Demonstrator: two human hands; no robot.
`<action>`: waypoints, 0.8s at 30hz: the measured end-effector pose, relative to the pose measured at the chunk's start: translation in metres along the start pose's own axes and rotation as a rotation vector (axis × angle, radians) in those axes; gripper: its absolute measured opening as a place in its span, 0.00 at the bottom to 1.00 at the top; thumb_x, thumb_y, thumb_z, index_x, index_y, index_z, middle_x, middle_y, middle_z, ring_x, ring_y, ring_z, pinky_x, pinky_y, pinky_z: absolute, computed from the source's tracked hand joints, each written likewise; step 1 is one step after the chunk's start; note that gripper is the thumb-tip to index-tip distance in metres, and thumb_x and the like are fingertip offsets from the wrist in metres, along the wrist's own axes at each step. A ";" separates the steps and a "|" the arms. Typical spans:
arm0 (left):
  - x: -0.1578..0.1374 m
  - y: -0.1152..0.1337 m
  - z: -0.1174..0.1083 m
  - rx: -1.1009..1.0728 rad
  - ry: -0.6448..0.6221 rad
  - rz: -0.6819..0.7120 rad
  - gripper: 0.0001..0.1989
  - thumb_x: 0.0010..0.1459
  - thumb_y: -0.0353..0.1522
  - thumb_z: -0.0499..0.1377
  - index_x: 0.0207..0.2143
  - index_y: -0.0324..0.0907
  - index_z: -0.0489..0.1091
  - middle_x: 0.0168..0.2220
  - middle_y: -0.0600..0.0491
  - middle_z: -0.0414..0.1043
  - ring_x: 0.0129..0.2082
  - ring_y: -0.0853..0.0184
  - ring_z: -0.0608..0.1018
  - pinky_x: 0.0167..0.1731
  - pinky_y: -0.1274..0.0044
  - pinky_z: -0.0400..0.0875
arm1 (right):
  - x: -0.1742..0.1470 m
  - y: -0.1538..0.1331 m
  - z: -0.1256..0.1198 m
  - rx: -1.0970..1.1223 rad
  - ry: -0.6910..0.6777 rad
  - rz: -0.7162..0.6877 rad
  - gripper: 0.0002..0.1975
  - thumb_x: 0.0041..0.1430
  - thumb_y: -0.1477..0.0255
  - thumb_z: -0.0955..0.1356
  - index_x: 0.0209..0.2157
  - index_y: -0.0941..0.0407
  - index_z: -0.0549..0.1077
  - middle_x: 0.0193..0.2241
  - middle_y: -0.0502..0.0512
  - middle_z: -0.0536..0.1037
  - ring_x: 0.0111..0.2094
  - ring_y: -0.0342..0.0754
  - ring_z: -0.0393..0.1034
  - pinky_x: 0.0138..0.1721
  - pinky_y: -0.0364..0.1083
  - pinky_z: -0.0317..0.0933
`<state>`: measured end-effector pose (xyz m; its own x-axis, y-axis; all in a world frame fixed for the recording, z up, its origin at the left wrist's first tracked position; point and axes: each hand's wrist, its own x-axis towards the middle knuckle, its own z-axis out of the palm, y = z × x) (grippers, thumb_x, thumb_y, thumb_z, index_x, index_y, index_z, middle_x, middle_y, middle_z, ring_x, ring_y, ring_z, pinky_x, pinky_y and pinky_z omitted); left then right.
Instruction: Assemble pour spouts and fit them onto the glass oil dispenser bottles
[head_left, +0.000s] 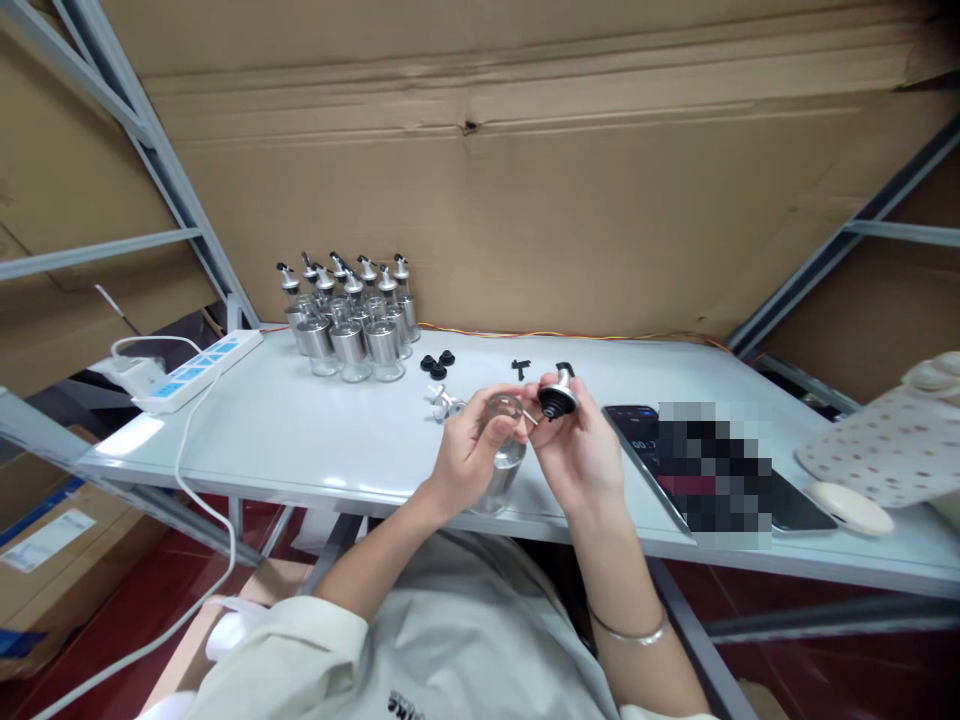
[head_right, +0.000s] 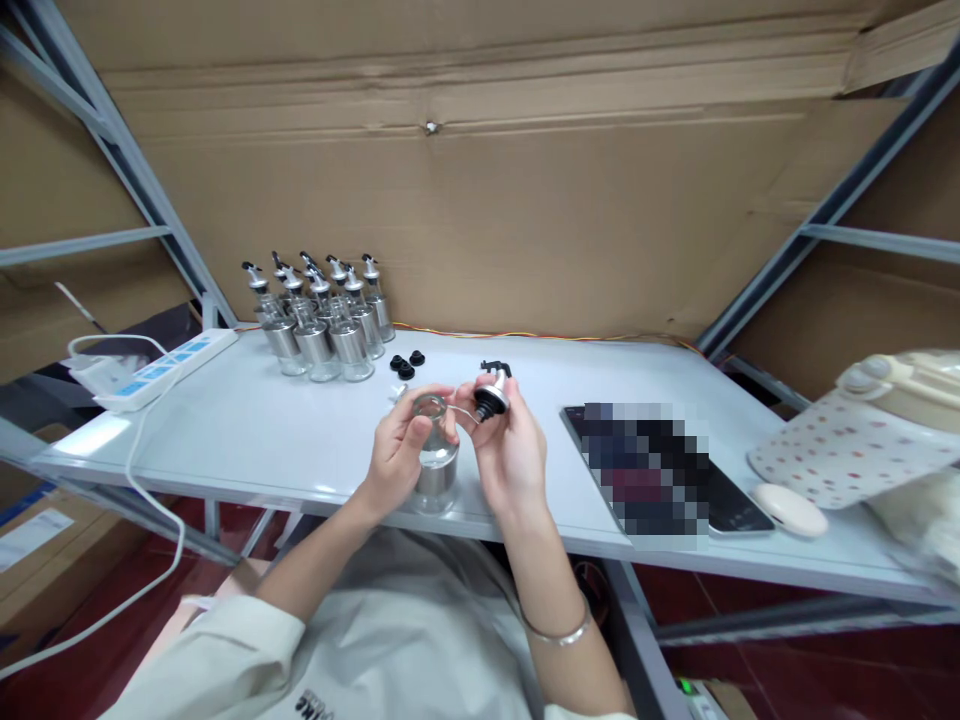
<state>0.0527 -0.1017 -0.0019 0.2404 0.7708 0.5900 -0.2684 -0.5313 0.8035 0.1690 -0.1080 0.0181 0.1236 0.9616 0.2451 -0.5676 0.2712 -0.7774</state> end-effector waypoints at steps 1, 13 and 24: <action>0.000 0.001 -0.004 0.026 0.013 -0.002 0.24 0.60 0.48 0.50 0.47 0.38 0.65 0.27 0.53 0.69 0.29 0.69 0.73 0.35 0.76 0.66 | -0.002 0.003 -0.004 0.006 0.020 0.004 0.13 0.58 0.58 0.63 0.31 0.53 0.68 0.25 0.48 0.75 0.29 0.45 0.72 0.29 0.45 0.67; 0.021 0.041 -0.107 0.426 0.213 -0.251 0.13 0.60 0.41 0.52 0.41 0.41 0.58 0.33 0.53 0.70 0.36 0.68 0.73 0.42 0.74 0.66 | -0.014 0.025 -0.041 0.060 0.252 0.045 0.13 0.55 0.60 0.67 0.28 0.56 0.73 0.24 0.49 0.75 0.28 0.41 0.70 0.33 0.42 0.66; 0.055 0.029 -0.276 1.005 0.999 -0.334 0.04 0.61 0.27 0.47 0.40 0.40 0.53 0.28 0.57 0.61 0.29 0.70 0.69 0.39 0.74 0.66 | -0.018 0.030 -0.039 0.037 0.307 0.083 0.14 0.47 0.59 0.72 0.28 0.57 0.73 0.23 0.50 0.75 0.27 0.43 0.70 0.32 0.43 0.64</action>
<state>-0.1996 0.0228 0.0322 -0.6890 0.6007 0.4056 0.5229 0.0246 0.8520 0.1814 -0.1157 -0.0324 0.3123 0.9499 -0.0085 -0.6143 0.1952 -0.7645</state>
